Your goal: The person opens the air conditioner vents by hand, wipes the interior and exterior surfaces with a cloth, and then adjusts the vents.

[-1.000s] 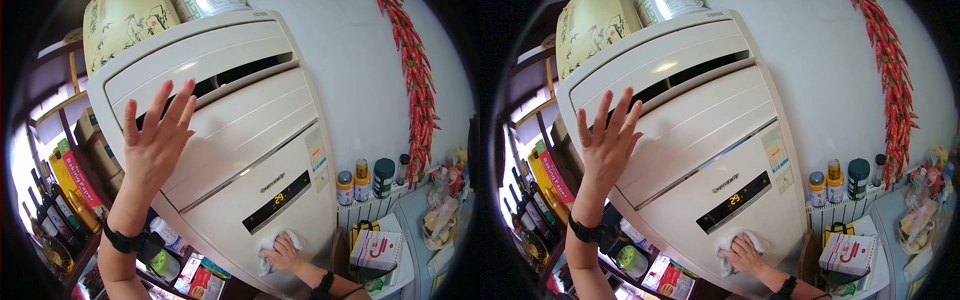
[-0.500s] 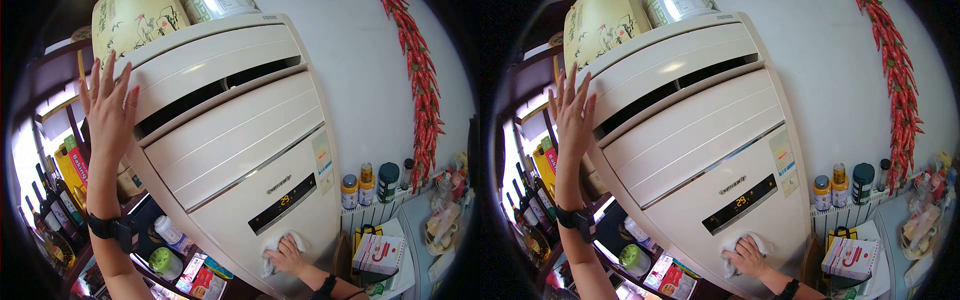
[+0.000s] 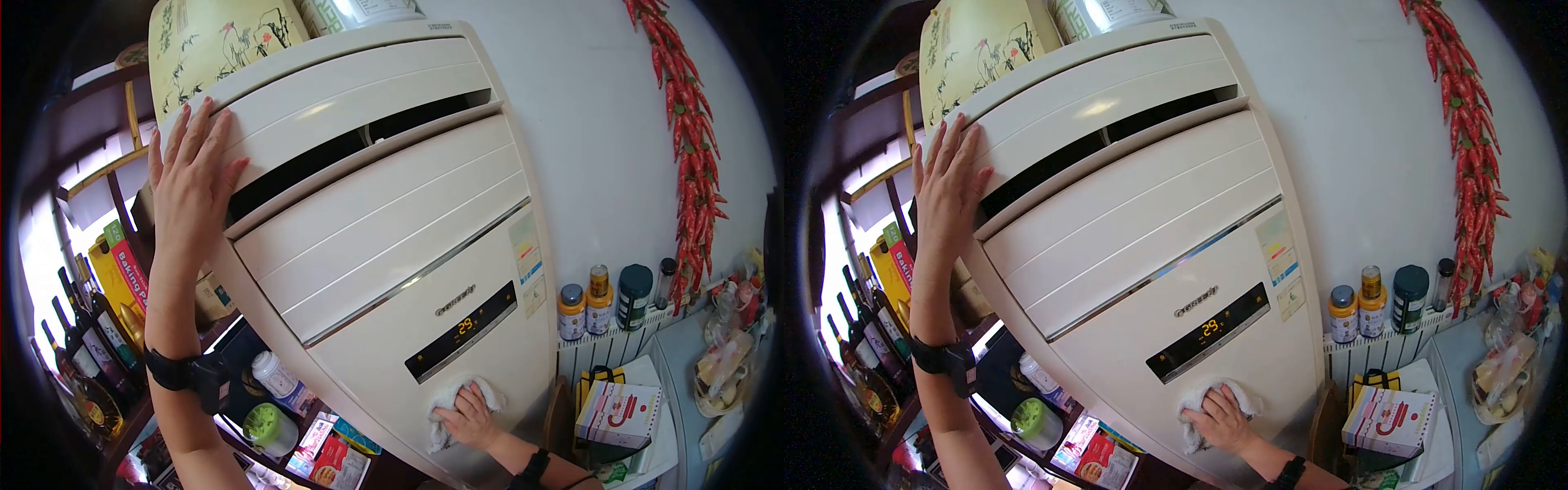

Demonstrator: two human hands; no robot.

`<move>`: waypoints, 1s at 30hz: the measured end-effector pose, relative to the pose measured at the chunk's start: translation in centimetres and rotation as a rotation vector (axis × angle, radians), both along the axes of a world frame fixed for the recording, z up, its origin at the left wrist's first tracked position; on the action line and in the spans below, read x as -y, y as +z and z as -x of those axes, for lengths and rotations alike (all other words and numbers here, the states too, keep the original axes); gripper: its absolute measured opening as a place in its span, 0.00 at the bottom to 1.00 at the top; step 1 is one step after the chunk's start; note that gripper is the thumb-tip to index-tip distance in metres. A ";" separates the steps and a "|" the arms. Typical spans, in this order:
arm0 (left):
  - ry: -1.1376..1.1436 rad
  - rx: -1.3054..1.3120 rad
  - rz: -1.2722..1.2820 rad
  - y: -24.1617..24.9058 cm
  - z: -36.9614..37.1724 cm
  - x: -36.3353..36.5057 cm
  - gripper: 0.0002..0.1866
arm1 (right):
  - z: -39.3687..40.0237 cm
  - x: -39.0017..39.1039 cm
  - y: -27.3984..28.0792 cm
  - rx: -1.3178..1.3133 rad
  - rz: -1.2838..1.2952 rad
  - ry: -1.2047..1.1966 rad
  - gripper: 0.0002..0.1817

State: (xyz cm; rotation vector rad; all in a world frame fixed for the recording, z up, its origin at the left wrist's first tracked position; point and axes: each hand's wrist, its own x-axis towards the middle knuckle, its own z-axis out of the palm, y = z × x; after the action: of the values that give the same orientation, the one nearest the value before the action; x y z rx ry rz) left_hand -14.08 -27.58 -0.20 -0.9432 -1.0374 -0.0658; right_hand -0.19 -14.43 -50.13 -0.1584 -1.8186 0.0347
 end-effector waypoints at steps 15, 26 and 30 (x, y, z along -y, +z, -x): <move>0.059 0.013 0.102 0.5 -1.0 1.0 0.39 | -0.3 0.3 0.5 -0.006 0.020 0.006 0.26; 0.093 -0.005 0.172 0.7 -0.8 0.9 0.34 | -0.1 0.1 0.2 -0.008 0.014 0.002 0.27; 0.088 -0.055 0.173 0.5 -0.2 0.7 0.32 | 0.0 0.2 0.1 -0.009 0.013 -0.004 0.27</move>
State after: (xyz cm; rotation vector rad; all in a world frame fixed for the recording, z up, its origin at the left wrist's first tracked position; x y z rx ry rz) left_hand -13.86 -28.24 0.34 -1.0487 -1.0443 0.1239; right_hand -0.18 -14.59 -50.07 -0.1701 -1.8091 0.0443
